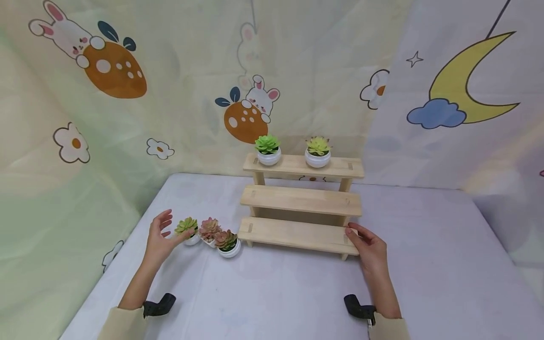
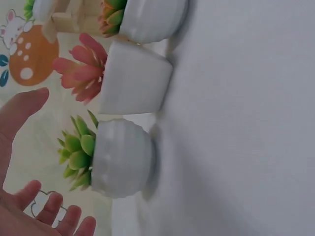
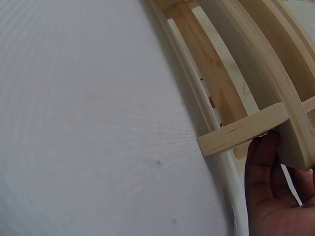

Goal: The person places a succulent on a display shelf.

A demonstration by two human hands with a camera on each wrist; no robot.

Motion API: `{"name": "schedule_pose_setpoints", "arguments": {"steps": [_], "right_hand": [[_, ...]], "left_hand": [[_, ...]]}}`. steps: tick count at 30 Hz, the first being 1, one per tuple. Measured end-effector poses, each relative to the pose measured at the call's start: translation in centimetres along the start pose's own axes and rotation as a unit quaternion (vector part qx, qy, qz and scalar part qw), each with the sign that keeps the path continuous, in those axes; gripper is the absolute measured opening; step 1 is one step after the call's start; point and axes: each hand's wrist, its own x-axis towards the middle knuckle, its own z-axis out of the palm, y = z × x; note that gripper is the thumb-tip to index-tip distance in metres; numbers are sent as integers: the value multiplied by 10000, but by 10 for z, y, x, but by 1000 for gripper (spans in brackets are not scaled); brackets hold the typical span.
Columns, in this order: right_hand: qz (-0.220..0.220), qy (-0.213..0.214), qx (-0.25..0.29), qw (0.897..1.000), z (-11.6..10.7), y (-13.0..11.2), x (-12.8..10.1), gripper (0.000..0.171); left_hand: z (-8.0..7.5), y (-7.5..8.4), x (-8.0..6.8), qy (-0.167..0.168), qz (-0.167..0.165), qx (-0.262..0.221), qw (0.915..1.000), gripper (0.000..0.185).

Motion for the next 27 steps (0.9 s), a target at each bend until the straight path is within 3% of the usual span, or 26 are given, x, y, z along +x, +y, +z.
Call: {"name": "schedule_pose_setpoints", "arguments": {"steps": [4, 9, 16, 27], "right_hand": [[21, -35, 32, 10000, -1, -1, 0, 12], [-48, -36, 90, 9999, -1, -1, -1, 12], [-108, -91, 236, 9996, 0, 2, 0, 14], [-141, 18, 31, 9999, 0, 1, 1, 12]], "left_hand": [[3, -12, -2, -360, -454, 62, 9983, 90], [9, -21, -6, -559, -649, 106, 9963, 90], [17, -26, -5, -482, -781, 234, 9955, 81], [18, -26, -5, -370, -812, 476, 9949, 77]]}}
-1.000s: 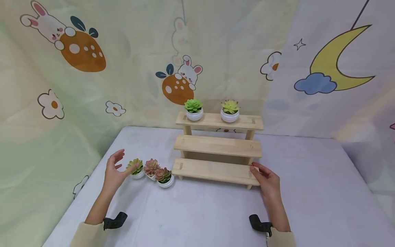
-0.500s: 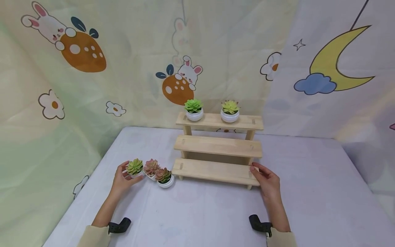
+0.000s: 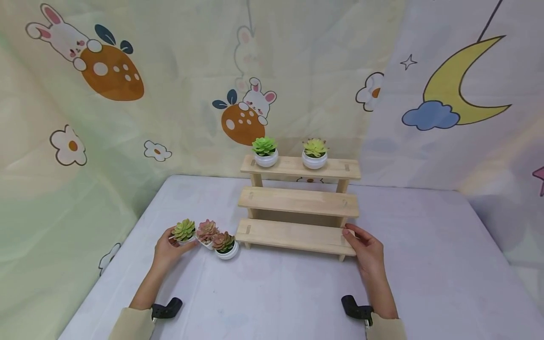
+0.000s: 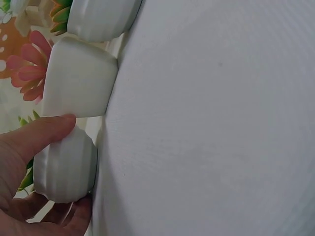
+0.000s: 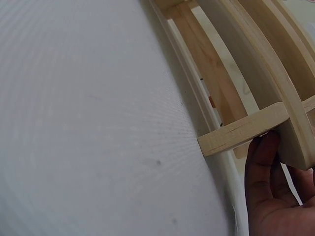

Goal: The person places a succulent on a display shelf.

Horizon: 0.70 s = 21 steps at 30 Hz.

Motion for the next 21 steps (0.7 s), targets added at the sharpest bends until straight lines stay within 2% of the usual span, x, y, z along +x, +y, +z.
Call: {"name": "schedule_pose_setpoints", "arguments": {"steps": [5, 12, 21], "right_hand": [[-40, 32, -3, 10000, 0, 1, 1, 12], [-45, 61, -12, 10000, -1, 0, 0, 12], [-69, 51, 34, 10000, 1, 0, -1, 14]], "left_hand": [[-2, 3, 1, 177, -12, -18, 9998, 77], [-6, 11, 3, 542, 155, -270, 9980, 78], [-13, 34, -4, 1034, 255, -547, 9928, 80]]}}
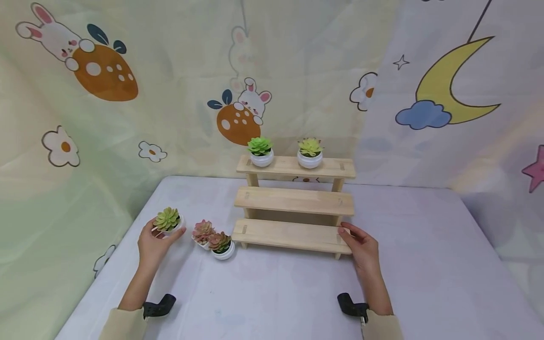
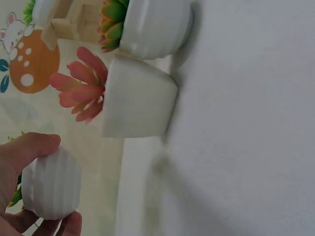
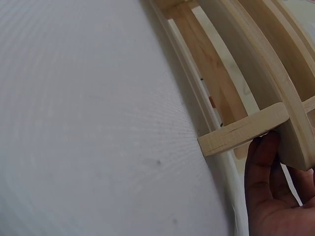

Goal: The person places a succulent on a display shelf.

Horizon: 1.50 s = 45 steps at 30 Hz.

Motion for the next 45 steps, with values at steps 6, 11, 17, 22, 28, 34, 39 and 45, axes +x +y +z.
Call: {"name": "schedule_pose_setpoints", "arguments": {"steps": [6, 11, 17, 22, 28, 34, 39, 45], "right_hand": [[2, -31, 5, 10000, 0, -1, -1, 13], [-38, -102, 3, 9999, -2, -2, -1, 15], [-136, -150, -1, 9998, -2, -1, -2, 16], [-110, -141, -86, 9998, 1, 4, -5, 16], [-236, -138, -42, 9996, 2, 5, -7, 14], [-261, -85, -30, 9996, -1, 4, -7, 12], [-295, -55, -91, 9995, -1, 5, -6, 13], [-355, -23, -79, 9993, -1, 5, -6, 15]], "left_hand": [[1, 17, -4, 73, 201, -116, 9997, 79], [7, 33, -8, -141, 324, -129, 9993, 78], [20, 53, -11, -459, 623, -159, 9969, 75], [30, 66, -14, -699, 875, -130, 9936, 75], [49, 76, -15, -1009, 1017, -142, 9896, 77], [68, 88, -13, -1209, 1044, -243, 9869, 77], [83, 94, -11, -1297, 1116, -287, 9848, 77], [101, 101, -9, -1425, 1155, -288, 9826, 75]]}}
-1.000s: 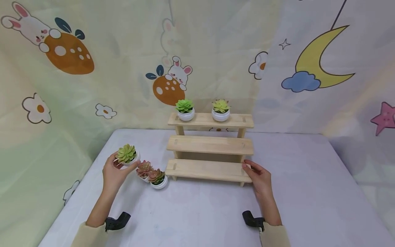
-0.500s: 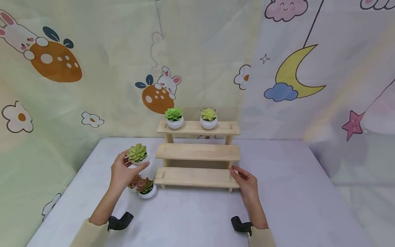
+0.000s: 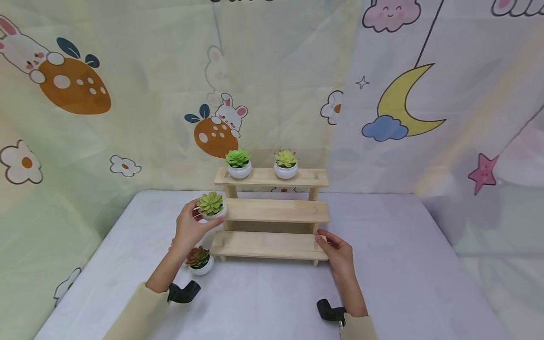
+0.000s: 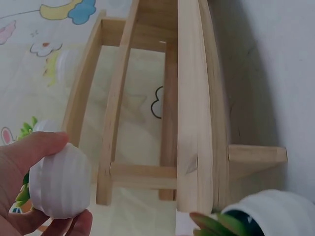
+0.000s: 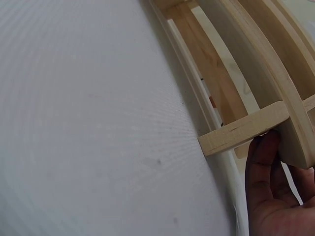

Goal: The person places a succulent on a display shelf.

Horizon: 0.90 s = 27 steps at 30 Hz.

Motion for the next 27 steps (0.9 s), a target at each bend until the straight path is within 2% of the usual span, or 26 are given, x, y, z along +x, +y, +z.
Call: {"name": "schedule_pose_setpoints", "arguments": {"steps": [8, 17, 24, 27], "right_hand": [[61, -2, 19, 10000, 0, 1, 1, 14], [80, -24, -82, 9999, 1, 1, 2, 12], [150, -43, -106, 9998, 2, 0, 1, 26], [154, 5, -166, 9997, 1, 0, 0, 24]], "left_hand": [[21, 8, 9, -162, 296, 64, 9994, 71], [35, 16, 16, -432, 461, 297, 9976, 73], [43, 17, 20, -539, 535, 283, 9967, 70], [45, 16, 22, -595, 539, 279, 9964, 69]]}}
